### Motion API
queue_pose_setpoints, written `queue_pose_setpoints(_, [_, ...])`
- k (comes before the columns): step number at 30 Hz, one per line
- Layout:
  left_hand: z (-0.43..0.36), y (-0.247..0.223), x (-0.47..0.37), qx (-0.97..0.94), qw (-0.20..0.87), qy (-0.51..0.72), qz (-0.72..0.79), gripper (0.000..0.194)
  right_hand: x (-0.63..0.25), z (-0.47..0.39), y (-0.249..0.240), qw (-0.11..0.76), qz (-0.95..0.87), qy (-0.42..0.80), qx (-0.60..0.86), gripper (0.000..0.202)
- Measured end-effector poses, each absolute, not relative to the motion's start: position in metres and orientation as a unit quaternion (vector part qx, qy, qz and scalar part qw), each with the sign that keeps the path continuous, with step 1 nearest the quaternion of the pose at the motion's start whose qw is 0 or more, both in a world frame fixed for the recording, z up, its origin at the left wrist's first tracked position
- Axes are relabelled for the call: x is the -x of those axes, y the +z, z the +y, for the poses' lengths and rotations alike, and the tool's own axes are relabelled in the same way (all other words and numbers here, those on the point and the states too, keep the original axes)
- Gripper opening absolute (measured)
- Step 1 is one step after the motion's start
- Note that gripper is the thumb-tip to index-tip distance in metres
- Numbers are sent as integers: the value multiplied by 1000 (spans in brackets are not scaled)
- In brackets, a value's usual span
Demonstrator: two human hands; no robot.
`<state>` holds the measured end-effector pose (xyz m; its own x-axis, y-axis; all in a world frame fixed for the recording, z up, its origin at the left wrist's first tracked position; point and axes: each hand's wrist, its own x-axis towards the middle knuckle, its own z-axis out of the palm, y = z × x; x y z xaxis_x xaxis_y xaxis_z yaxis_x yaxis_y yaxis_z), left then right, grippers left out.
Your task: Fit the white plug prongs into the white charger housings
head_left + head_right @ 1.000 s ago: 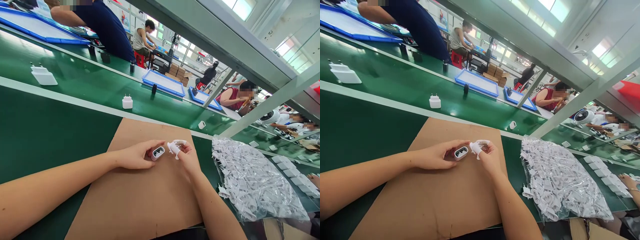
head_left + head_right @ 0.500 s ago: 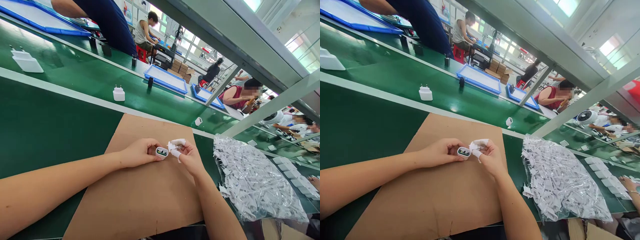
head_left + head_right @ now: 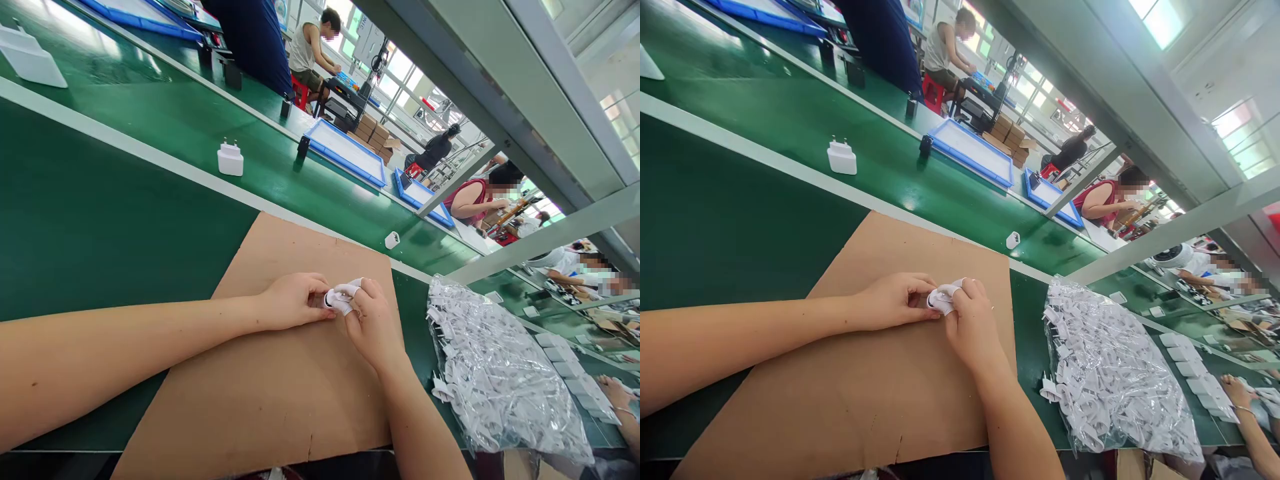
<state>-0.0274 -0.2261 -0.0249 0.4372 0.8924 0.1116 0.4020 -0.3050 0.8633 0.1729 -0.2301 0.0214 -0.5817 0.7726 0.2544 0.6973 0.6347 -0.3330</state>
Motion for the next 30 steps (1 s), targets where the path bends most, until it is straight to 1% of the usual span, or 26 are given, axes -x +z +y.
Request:
queue_pose_setpoints(7, [-226,-21,27,-743,399,302,445,34,-175,-230,21,243,-897,54,366,26])
queue_pose_setpoints(13, [-226,-21,27,-746,404,297,438,31,-172,-231,23,200,-901,75,377,27])
queue_pose_setpoints(18, [-225,-22,26,-744,407,298,438,31,-171,-224,24,188,-909,62,367,25])
queue_pose_setpoints(22, [-225,-20,26,-746,403,293,442,31,-170,-218,29,176,-914,81,356,25])
queue_pose_setpoints(27, [-225,-18,27,-756,392,279,444,29,-168,-219,33,159,-928,36,334,25])
queue_pose_setpoints(30, [-225,-16,27,-752,393,277,452,30,-168,-218,31,157,-924,47,346,24])
